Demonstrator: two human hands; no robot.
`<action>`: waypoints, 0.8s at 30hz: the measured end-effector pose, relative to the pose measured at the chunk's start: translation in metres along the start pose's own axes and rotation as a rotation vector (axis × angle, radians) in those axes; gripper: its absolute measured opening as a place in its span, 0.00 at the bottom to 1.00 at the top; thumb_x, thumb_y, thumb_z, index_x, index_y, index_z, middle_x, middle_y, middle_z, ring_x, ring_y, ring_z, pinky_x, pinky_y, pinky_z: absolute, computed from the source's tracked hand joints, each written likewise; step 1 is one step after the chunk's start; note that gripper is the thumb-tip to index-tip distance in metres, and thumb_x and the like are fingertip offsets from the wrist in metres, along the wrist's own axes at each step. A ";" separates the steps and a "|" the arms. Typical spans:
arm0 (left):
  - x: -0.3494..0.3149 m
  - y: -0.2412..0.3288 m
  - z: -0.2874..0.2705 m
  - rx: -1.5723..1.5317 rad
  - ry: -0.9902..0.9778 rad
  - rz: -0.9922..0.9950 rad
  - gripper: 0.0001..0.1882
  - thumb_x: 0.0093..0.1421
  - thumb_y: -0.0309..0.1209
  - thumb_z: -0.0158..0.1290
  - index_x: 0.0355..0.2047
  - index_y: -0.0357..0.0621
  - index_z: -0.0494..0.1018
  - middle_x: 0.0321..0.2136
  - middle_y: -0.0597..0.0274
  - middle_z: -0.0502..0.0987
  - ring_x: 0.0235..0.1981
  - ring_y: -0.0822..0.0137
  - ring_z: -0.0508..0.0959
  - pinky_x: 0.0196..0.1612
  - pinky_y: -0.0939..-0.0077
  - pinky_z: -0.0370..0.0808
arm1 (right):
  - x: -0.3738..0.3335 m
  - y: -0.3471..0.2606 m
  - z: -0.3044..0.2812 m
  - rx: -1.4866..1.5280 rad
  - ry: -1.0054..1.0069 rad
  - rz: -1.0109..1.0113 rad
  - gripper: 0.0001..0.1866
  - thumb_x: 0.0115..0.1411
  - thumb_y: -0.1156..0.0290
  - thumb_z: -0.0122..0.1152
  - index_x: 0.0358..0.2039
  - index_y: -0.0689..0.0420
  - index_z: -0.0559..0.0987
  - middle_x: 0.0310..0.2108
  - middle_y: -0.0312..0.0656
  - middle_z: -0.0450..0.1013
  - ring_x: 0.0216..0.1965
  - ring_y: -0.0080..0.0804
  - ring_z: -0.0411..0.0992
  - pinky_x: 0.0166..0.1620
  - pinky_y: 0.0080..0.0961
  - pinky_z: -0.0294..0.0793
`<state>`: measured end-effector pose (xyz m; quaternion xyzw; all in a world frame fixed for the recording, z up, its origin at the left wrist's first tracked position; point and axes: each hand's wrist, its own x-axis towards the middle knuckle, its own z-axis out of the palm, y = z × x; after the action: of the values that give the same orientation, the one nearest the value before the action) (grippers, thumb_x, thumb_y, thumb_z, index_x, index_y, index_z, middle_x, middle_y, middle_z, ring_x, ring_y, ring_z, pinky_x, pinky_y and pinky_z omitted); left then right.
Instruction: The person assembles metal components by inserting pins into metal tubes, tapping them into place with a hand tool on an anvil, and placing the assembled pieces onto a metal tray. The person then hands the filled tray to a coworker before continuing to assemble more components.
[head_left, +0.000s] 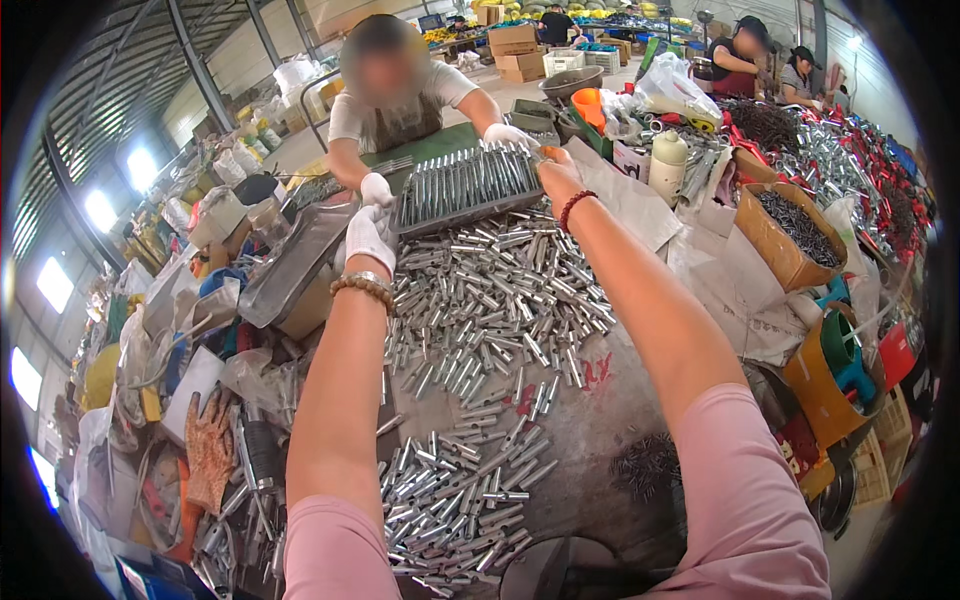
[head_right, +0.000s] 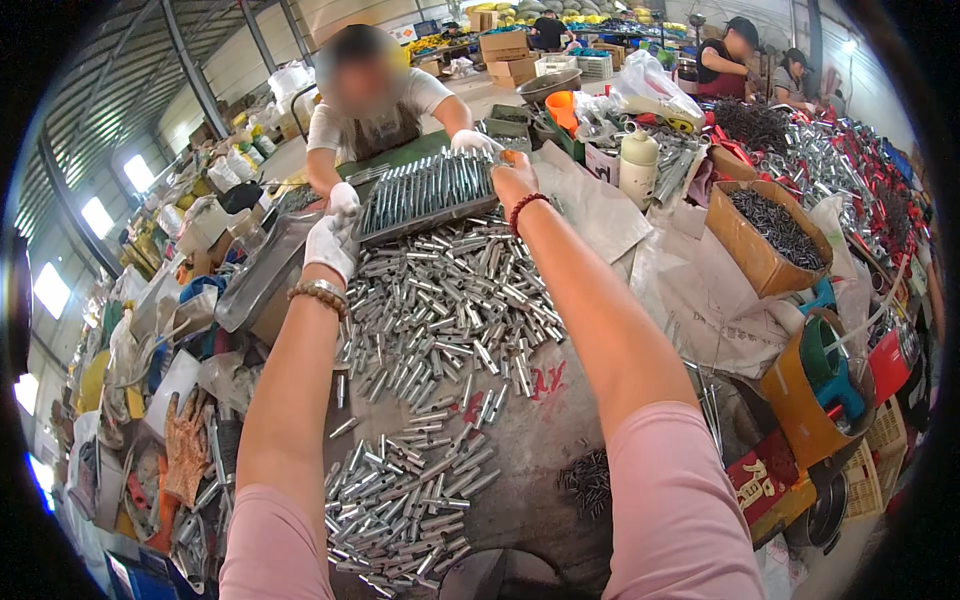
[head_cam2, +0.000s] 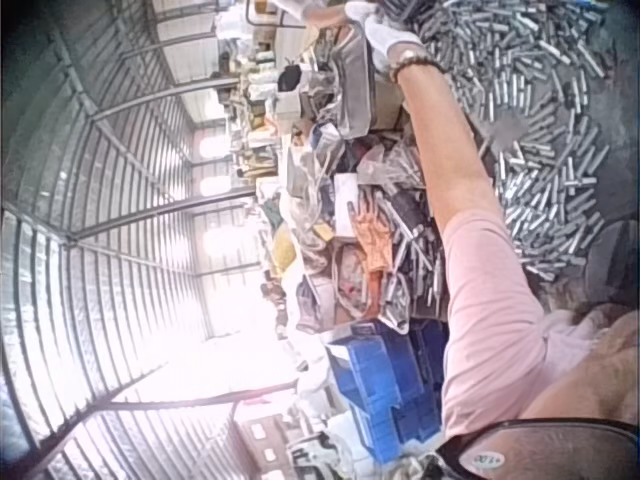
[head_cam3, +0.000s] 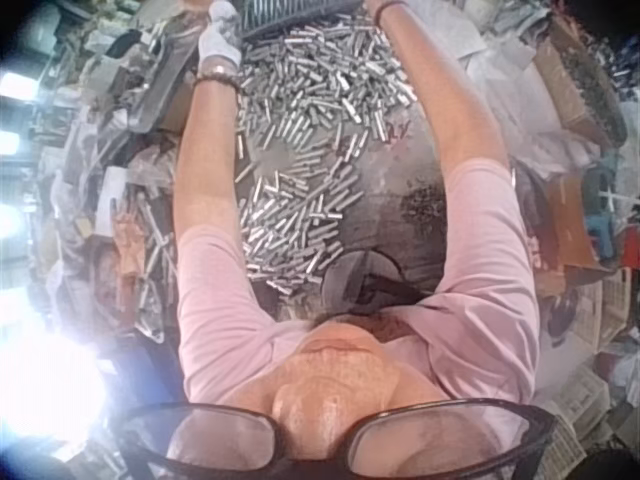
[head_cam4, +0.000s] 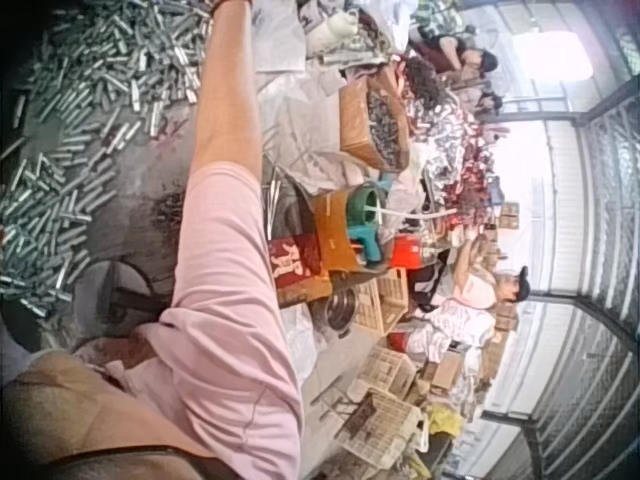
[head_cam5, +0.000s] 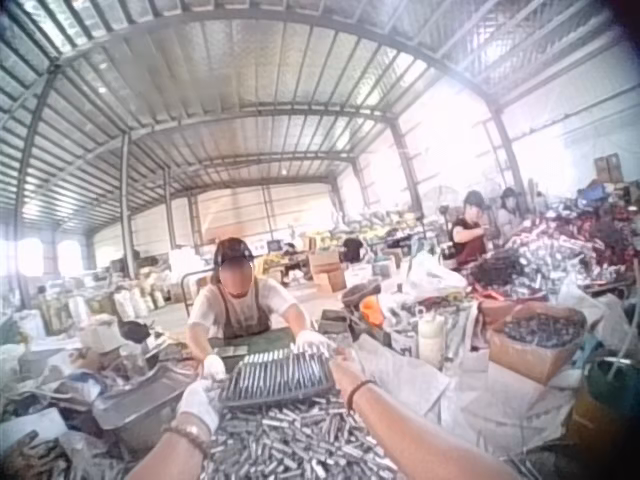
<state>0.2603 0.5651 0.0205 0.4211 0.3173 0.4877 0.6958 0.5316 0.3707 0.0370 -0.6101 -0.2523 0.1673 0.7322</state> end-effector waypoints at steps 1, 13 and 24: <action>-0.009 0.001 0.005 -0.063 0.038 -0.010 0.13 0.74 0.34 0.48 0.47 0.42 0.79 0.42 0.57 0.84 0.41 0.59 0.84 0.47 0.68 0.83 | -0.003 -0.001 0.001 -0.008 -0.010 0.011 0.25 0.62 0.78 0.56 0.62 0.58 0.78 0.47 0.42 0.78 0.47 0.29 0.73 0.53 0.29 0.70; -0.125 0.048 0.016 -0.458 0.340 -0.170 0.42 0.63 0.73 0.55 0.59 0.51 0.71 0.53 0.55 0.74 0.53 0.55 0.77 0.53 0.57 0.80 | -0.032 -0.014 -0.081 0.046 0.000 0.104 0.29 0.66 0.60 0.61 0.66 0.56 0.71 0.55 0.43 0.74 0.55 0.31 0.71 0.48 0.35 0.78; -0.316 0.111 -0.078 -0.226 -0.013 -0.128 0.13 0.71 0.36 0.47 0.44 0.43 0.77 0.40 0.53 0.84 0.42 0.53 0.84 0.42 0.57 0.86 | -0.227 -0.136 -0.141 0.163 -0.573 0.227 0.18 0.77 0.67 0.47 0.62 0.55 0.76 0.52 0.38 0.80 0.50 0.27 0.79 0.48 0.29 0.82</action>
<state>0.0462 0.3070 0.0949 0.3221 0.2819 0.4721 0.7706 0.4179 0.1040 0.1145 -0.5015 -0.3644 0.4327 0.6546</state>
